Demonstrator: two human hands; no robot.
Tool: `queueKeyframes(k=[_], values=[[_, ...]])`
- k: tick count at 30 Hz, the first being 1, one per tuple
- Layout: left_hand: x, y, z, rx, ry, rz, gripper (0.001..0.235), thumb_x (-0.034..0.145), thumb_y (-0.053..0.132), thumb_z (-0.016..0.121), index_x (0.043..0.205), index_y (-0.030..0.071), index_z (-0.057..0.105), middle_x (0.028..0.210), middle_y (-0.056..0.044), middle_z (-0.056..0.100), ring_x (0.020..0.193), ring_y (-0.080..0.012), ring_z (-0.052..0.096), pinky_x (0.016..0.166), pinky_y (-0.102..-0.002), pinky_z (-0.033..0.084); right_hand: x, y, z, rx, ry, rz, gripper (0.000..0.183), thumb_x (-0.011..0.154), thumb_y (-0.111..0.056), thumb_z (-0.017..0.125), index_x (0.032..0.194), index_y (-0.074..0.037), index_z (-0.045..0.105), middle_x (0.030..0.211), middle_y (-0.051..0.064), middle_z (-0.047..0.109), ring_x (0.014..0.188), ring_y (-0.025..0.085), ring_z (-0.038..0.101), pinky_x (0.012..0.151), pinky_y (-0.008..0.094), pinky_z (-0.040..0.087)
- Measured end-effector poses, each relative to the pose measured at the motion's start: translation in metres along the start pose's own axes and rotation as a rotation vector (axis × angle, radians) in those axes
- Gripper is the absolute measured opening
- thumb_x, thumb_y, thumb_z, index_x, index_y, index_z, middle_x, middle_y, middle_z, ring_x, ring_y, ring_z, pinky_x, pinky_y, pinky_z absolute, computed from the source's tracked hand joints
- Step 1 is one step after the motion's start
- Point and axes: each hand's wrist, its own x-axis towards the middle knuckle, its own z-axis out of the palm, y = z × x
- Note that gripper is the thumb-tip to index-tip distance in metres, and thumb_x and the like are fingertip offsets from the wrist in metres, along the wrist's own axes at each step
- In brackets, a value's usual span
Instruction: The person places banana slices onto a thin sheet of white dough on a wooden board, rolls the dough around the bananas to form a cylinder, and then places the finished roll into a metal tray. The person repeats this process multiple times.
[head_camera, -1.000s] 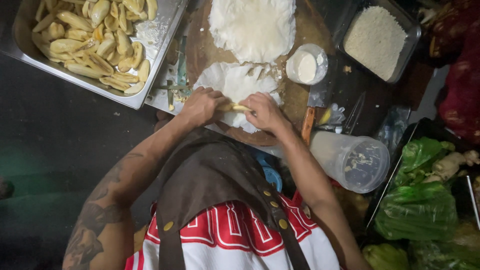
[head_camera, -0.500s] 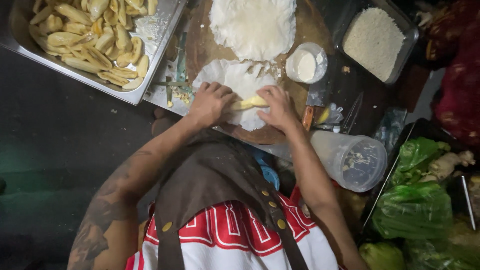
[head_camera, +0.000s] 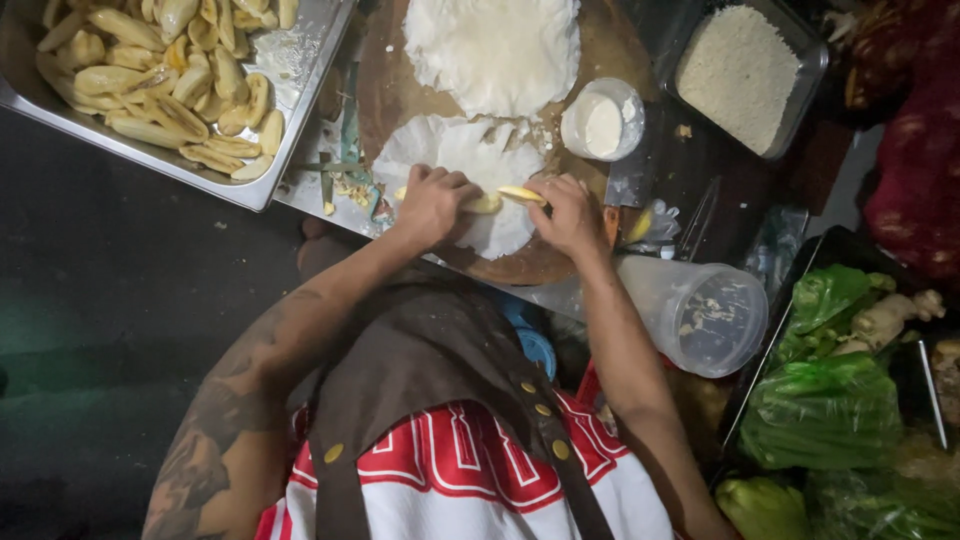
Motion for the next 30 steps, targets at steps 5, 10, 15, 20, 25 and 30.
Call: queueKeyframes(k=[5,10,15,20,25,30], values=[[-0.001,0.005,-0.019,-0.093,0.032,-0.013,0.033,0.076,0.037,0.078,0.108,0.03,0.074,0.102,0.007,0.071,0.098,-0.02,0.066,0.095,-0.045,0.038,-0.007,0.013,0.015,-0.086,-0.032,0.004,0.024,0.089,-0.026,0.07,0.111,-0.019,0.077,0.095,0.008,0.074,0.097,0.032,0.067,0.084,0.046,0.043],[0.003,0.009,-0.021,-0.092,0.05,0.018,0.033,0.076,0.04,0.08,0.107,0.033,0.074,0.104,0.012,0.071,0.104,-0.0163,0.063,0.1,-0.046,0.034,-0.003,0.007,0.028,-0.193,-0.074,-0.001,0.018,0.093,-0.033,0.067,0.105,-0.025,0.078,0.092,0.002,0.071,0.101,0.027,0.063,0.091,0.048,0.04],[0.007,0.009,-0.055,-0.011,-0.164,0.026,0.068,0.071,0.052,0.085,0.131,0.026,0.067,0.127,0.002,0.068,0.117,-0.0264,0.06,0.098,-0.052,0.041,0.0,-0.005,0.023,-0.161,-0.039,-0.006,0.032,0.085,-0.032,0.068,0.115,-0.024,0.074,0.109,0.0,0.065,0.112,0.027,0.056,0.094,0.049,0.036],[-0.007,-0.015,-0.089,0.022,-0.249,0.0,0.066,0.073,0.049,0.085,0.132,0.026,0.066,0.127,0.001,0.066,0.119,-0.0269,0.06,0.098,-0.05,0.04,0.002,-0.006,0.044,-0.072,-0.047,-0.104,0.055,0.081,-0.053,0.073,0.127,-0.021,0.07,0.123,0.003,0.065,0.12,0.03,0.053,0.098,0.053,0.033],[-0.018,-0.04,-0.064,0.026,-0.11,0.092,0.04,0.081,0.045,0.072,0.118,0.031,0.074,0.111,0.006,0.071,0.103,-0.0201,0.065,0.088,-0.039,0.043,0.011,-0.017,0.043,-0.059,-0.058,-0.191,0.043,0.091,-0.055,0.069,0.118,-0.022,0.075,0.112,0.004,0.07,0.112,0.028,0.058,0.098,0.051,0.033],[-0.018,-0.037,-0.061,-0.003,-0.066,0.133,0.037,0.083,0.04,0.072,0.119,0.036,0.074,0.106,0.004,0.073,0.096,-0.022,0.068,0.082,-0.039,0.047,0.011,-0.018,0.042,-0.105,-0.077,-0.208,0.039,0.091,-0.05,0.073,0.117,-0.021,0.076,0.111,0.004,0.071,0.109,0.027,0.061,0.095,0.048,0.037]])
